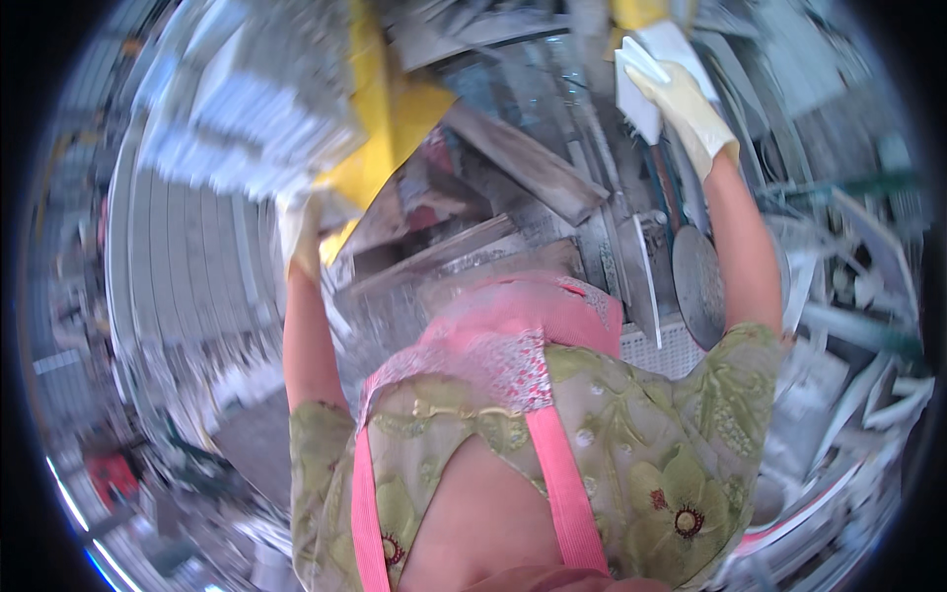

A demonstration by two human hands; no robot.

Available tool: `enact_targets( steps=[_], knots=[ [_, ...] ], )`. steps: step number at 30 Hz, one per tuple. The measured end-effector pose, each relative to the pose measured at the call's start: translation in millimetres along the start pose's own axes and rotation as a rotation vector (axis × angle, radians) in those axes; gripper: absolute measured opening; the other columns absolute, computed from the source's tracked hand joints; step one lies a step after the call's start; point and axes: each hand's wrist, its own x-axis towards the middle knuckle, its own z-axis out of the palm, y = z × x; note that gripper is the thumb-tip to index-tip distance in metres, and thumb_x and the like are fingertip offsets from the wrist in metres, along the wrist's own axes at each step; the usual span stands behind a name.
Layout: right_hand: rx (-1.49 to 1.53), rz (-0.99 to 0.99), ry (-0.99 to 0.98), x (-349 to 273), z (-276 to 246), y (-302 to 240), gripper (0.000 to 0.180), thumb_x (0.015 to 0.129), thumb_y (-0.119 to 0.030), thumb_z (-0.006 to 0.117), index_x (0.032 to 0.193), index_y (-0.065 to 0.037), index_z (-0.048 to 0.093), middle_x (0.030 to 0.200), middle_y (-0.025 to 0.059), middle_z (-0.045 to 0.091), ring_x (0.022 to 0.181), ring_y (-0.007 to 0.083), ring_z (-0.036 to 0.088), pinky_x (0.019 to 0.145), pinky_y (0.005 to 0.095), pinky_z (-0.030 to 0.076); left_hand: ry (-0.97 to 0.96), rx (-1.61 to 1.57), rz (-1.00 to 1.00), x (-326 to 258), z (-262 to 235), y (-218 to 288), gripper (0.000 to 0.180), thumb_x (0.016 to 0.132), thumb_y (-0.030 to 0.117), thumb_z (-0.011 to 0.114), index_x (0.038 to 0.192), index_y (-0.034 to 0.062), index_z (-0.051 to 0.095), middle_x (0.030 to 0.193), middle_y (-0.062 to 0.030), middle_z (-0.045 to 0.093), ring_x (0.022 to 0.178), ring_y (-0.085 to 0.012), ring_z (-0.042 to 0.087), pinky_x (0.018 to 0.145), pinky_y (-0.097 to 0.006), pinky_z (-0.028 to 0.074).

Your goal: The person repeatedly picks up white rectangular tiles from a conveyor belt and stacks them onto a yellow platform. The person wears gloves and an apron while performing this repetitive stacking task in a factory setting.

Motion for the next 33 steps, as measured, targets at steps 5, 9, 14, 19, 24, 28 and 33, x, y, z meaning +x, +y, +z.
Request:
enact_targets(
  steps=[5,9,14,19,24,28,33],
  knots=[
    [1.008,-0.137,-0.358,-35.1,162.3,-98.9,0.031,0.101,-0.031,0.064,0.108,-0.002,0.072,0.096,0.0021,0.072,0.086,0.0099,0.066,0.076,0.0278,0.051,0.078,0.117,-0.014,-7.5,-2.6,14.8,0.049,0.095,0.028,0.061,0.129,-0.0077,0.058,0.107,-0.0213,0.071,0.073,-0.0272,0.075,0.057,-0.034,0.063],
    [1.271,-0.062,-0.174,-69.7,305.4,-195.7,0.027,0.098,-0.028,0.068,0.107,-0.003,0.068,0.084,0.002,0.066,0.076,0.017,0.062,0.072,0.0366,0.052,-0.036,0.292,-0.003,-9.8,-14.4,25.5,0.055,0.093,0.03,0.061,0.126,-0.0138,0.055,0.1,-0.0213,0.071,0.072,-0.0278,0.075,0.057,-0.034,0.062],
    [0.646,-0.243,-0.003,-83.0,385.1,-227.6,0.058,0.092,-0.042,0.07,0.137,-0.009,0.055,0.11,0.0224,0.071,0.103,0.0429,0.067,0.087,0.0478,0.053,0.01,0.299,-0.116,-17.0,-13.9,23.5,0.06,0.097,0.043,0.059,0.124,-0.0104,0.057,0.102,-0.0209,0.069,0.073,-0.0247,0.073,0.057,-0.032,0.061],
    [0.754,-0.287,-0.296,-85.0,363.1,-220.4,0.063,0.097,-0.04,0.066,0.149,-0.011,0.047,0.12,0.0151,0.07,0.107,0.0332,0.069,0.092,0.0393,0.053,-0.166,0.026,-0.192,-8.9,-15.4,28.9,0.067,0.096,0.058,0.059,0.132,0.0014,0.058,0.114,-0.0155,0.068,0.093,-0.0218,0.072,0.069,-0.034,0.062],
    [0.947,-0.158,-0.686,-88.9,318.6,-211.8,0.049,0.1,-0.042,0.06,0.131,-0.005,0.056,0.116,0.0114,0.071,0.106,0.0251,0.068,0.093,0.0362,0.053,-0.144,-0.036,-0.218,-3.4,1.4,21.7,0.066,0.09,0.051,0.07,0.136,0.0047,0.054,0.122,-0.0127,0.066,0.107,-0.0228,0.068,0.083,-0.041,0.06],
    [0.422,-0.464,-0.442,-60.7,278.8,-177.4,0.045,0.099,-0.042,0.06,0.116,0.0,0.067,0.11,0.0139,0.073,0.103,0.0213,0.069,0.093,0.0353,0.053,0.016,0.07,-0.097,-2.3,16.6,20.8,0.069,0.087,0.037,0.075,0.137,-0.002,0.049,0.12,-0.0163,0.064,0.109,-0.0258,0.066,0.088,-0.039,0.057],
    [0.806,-0.132,0.22,-14.4,191.7,-55.5,0.031,0.096,-0.024,0.066,0.112,0.002,0.074,0.107,0.0099,0.077,0.101,0.0154,0.07,0.094,0.0319,0.052,0.121,0.179,-0.095,-31.7,36.1,50.8,0.065,0.093,0.034,0.066,0.145,0.0007,0.045,0.129,-0.0148,0.06,0.105,-0.0234,0.066,0.087,-0.035,0.056]
  ],
)
